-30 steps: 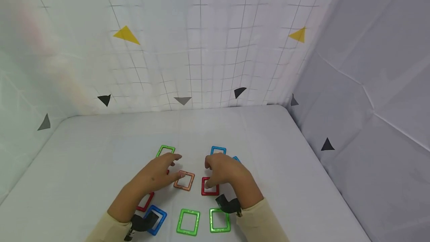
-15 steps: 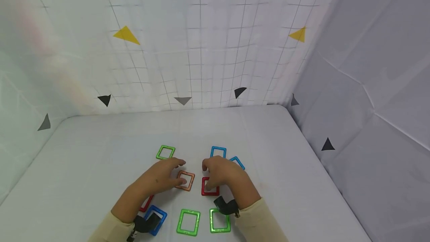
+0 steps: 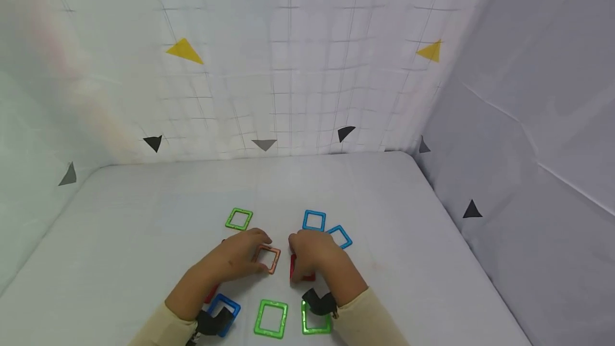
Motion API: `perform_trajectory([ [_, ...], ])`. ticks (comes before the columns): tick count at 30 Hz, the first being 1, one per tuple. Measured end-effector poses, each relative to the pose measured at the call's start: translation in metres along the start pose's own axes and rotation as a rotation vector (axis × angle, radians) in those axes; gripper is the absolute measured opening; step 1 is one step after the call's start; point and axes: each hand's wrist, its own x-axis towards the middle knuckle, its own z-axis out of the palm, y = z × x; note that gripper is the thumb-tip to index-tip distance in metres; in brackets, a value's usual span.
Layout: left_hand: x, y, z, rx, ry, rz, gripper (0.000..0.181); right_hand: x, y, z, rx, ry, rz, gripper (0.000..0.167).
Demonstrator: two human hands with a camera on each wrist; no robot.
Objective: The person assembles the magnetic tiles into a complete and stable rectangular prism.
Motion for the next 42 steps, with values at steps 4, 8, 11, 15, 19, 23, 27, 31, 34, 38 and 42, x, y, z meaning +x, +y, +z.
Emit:
perform_trajectory([
  [4, 0.001, 0.002, 0.005, 0.014, -0.022, -0.003, 0.055, -0.002, 0.002, 0.004, -0.001, -0.006, 0.008, 0.042],
  [8, -0.001, 0.006, 0.008, 0.029, -0.036, -0.026, 0.056, -0.005, 0.003, 0.007, 0.011, -0.011, 0.008, 0.042],
  [11, -0.002, 0.007, 0.010, 0.055, -0.031, -0.040, 0.056, -0.006, 0.004, 0.008, -0.011, -0.002, -0.005, 0.041],
  [15, -0.002, 0.009, 0.009, 0.084, -0.033, -0.079, 0.054, -0.008, 0.006, 0.009, -0.057, 0.029, -0.035, 0.041],
  [19, -0.002, 0.011, 0.008, 0.095, -0.044, -0.106, 0.054, -0.012, 0.008, 0.009, -0.059, 0.055, -0.044, 0.042],
  [23, -0.001, 0.010, 0.009, 0.107, -0.036, -0.094, 0.053, -0.014, 0.013, 0.010, -0.028, 0.065, -0.050, 0.040],
  [27, -0.001, 0.010, 0.007, 0.113, -0.029, -0.093, 0.050, -0.013, 0.018, 0.012, -0.006, 0.081, -0.067, 0.040],
  [31, -0.002, 0.011, 0.005, 0.098, -0.036, -0.121, 0.049, -0.015, 0.022, 0.013, 0.021, 0.111, -0.104, 0.043],
  [34, -0.002, 0.011, 0.005, 0.085, -0.042, -0.137, 0.049, -0.017, 0.024, 0.014, 0.053, 0.136, -0.129, 0.044],
  [38, -0.003, 0.012, 0.005, 0.073, -0.049, -0.154, 0.048, -0.017, 0.028, 0.017, 0.071, 0.169, -0.153, 0.044],
  [42, -0.003, 0.013, 0.003, 0.071, -0.050, -0.164, 0.048, -0.015, 0.029, 0.018, 0.066, 0.195, -0.181, 0.044],
])
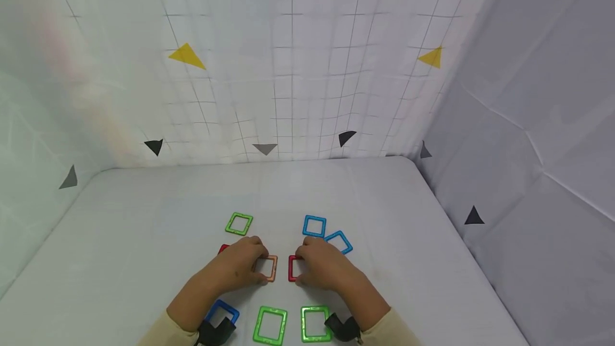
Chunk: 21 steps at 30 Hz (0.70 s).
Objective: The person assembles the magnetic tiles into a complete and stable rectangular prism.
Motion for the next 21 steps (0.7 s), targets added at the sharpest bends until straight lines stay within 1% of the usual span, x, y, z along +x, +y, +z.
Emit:
perform_trajectory([
  [5, -0.0005, 0.0011, -0.0011, 0.004, 0.000, 0.000, 0.047, 0.0015, 0.0010, -0.0002, 0.007, 0.004, -0.014, 0.044],
  [11, 0.0010, 0.0008, 0.0005, 0.017, -0.013, -0.023, 0.048, 0.0028, 0.0017, 0.0014, -0.013, 0.022, -0.040, 0.043],
  [16, 0.0041, -0.0012, 0.0039, 0.030, -0.008, -0.003, 0.049, 0.0028, 0.0010, 0.0022, -0.017, 0.028, -0.036, 0.041],
  [21, 0.0034, -0.0016, 0.0045, 0.037, 0.000, 0.017, 0.051, 0.0026, -0.0010, 0.0043, -0.035, 0.039, -0.040, 0.043],
])
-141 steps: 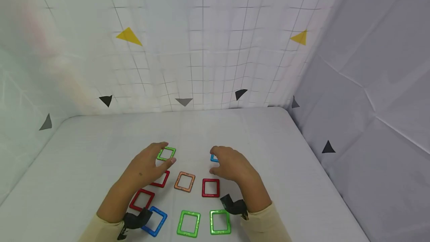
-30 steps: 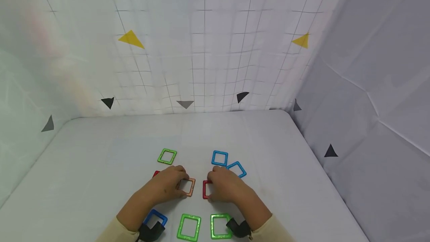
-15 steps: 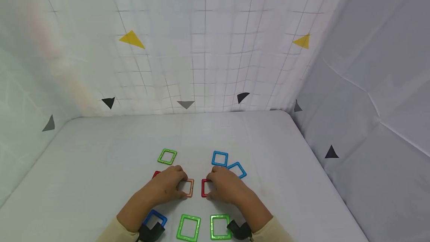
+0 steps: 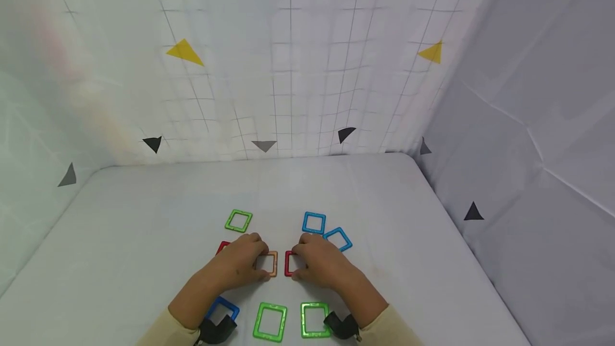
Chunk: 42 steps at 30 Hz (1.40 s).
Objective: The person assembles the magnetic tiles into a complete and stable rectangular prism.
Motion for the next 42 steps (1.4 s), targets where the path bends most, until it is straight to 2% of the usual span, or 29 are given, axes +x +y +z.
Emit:
perform_trajectory([
  [14, -0.002, 0.006, -0.006, 0.053, 0.019, 0.023, 0.051, 0.002, -0.002, 0.003, -0.067, 0.039, -0.032, 0.046],
  [29, 0.001, 0.010, -0.003, 0.065, 0.025, 0.025, 0.054, 0.002, 0.001, 0.009, -0.108, 0.061, -0.050, 0.049],
  [37, -0.002, 0.012, -0.004, 0.046, -0.010, 0.002, 0.053, 0.003, 0.004, 0.012, -0.064, 0.040, -0.035, 0.048],
  [42, -0.004, 0.012, -0.006, 0.049, -0.022, 0.012, 0.052, 0.005, 0.008, 0.016, -0.026, 0.038, -0.027, 0.047],
])
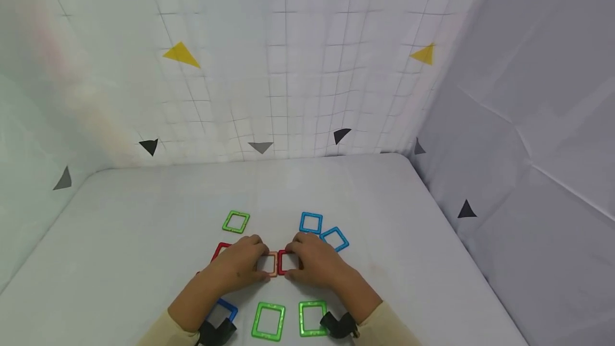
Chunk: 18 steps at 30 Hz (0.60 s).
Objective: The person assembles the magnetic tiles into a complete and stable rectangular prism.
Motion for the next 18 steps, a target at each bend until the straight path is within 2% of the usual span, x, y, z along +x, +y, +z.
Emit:
perform_trajectory([
  [7, -0.006, -0.007, -0.007, -0.049, 0.025, -0.022, 0.057, 0.001, 0.003, 0.001, 0.023, 0.012, -0.005, 0.046],
  [15, -0.017, -0.020, -0.016, -0.079, 0.037, -0.116, 0.060, 0.000, 0.002, 0.003, 0.028, 0.016, 0.001, 0.045],
  [18, -0.020, -0.025, -0.019, -0.081, 0.035, -0.128, 0.059, 0.000, 0.003, 0.003, 0.024, 0.018, 0.008, 0.046],
])
